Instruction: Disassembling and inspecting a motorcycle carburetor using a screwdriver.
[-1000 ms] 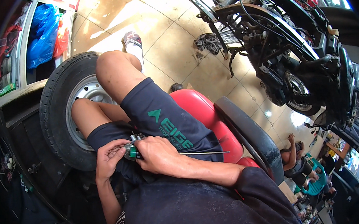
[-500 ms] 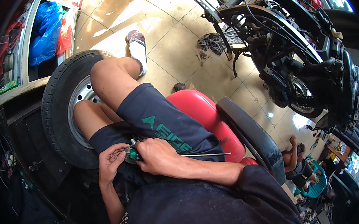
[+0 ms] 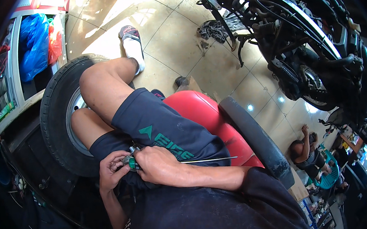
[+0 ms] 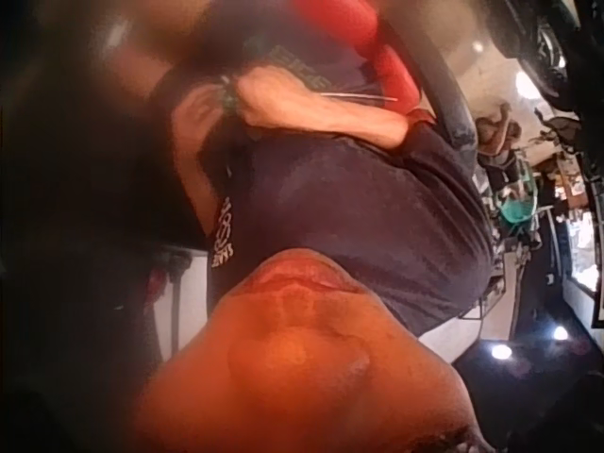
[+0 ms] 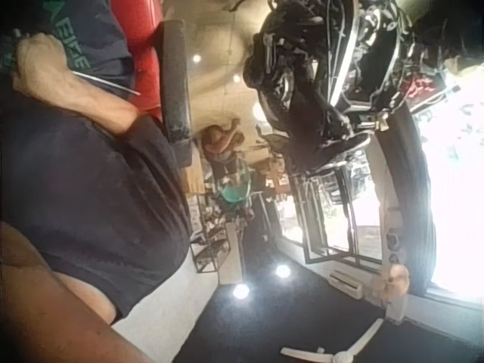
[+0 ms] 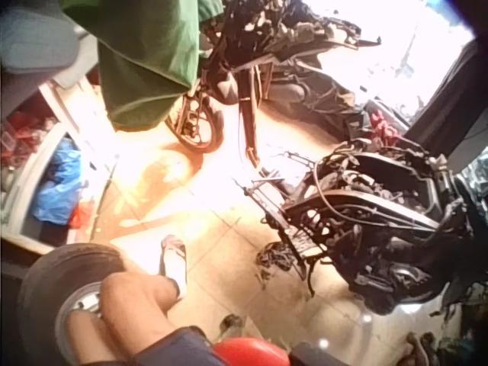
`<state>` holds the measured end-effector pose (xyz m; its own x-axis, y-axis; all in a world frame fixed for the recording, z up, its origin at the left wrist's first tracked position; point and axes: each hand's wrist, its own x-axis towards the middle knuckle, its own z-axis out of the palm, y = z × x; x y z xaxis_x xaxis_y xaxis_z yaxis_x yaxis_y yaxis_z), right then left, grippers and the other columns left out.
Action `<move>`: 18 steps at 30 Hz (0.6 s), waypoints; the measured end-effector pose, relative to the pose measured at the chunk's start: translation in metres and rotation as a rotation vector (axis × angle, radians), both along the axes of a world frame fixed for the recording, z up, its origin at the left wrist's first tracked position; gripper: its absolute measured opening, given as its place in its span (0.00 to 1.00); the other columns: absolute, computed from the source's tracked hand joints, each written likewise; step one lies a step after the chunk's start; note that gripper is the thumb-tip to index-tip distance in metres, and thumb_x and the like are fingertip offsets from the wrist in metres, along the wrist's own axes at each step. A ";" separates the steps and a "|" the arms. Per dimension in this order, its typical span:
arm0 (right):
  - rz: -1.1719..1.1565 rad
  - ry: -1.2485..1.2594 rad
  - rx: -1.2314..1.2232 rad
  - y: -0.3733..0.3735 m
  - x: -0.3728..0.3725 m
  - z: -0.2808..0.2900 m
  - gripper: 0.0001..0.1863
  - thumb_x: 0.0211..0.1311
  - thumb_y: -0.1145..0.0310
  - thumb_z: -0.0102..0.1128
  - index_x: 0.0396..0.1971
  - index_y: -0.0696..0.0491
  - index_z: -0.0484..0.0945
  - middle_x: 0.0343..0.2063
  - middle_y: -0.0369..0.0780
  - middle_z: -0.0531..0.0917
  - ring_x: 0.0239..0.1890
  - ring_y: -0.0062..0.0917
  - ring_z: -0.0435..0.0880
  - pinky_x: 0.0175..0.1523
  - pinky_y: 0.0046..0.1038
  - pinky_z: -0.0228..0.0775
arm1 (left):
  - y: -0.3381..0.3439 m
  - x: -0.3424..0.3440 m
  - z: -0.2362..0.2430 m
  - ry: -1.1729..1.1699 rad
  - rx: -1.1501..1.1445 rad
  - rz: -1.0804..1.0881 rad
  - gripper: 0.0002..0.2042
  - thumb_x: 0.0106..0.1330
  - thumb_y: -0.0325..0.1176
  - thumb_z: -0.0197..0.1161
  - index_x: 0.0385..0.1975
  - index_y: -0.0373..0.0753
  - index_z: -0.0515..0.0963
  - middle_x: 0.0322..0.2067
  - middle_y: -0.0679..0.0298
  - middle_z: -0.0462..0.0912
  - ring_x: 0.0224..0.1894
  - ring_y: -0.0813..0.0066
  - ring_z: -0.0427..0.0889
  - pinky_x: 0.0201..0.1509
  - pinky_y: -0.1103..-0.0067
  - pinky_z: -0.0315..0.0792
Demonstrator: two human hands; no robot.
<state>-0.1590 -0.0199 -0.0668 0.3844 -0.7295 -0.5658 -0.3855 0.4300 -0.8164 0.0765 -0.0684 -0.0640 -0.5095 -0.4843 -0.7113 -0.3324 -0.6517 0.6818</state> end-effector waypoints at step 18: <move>-0.120 -0.032 -0.093 0.000 -0.003 -0.003 0.22 0.56 0.72 0.69 0.48 0.66 0.75 0.27 0.55 0.86 0.32 0.52 0.88 0.38 0.47 0.82 | -0.012 -0.017 0.011 -0.118 -0.077 -0.118 0.18 0.64 0.16 0.68 0.55 0.26 0.79 0.47 0.59 0.86 0.48 0.78 0.85 0.56 0.79 0.80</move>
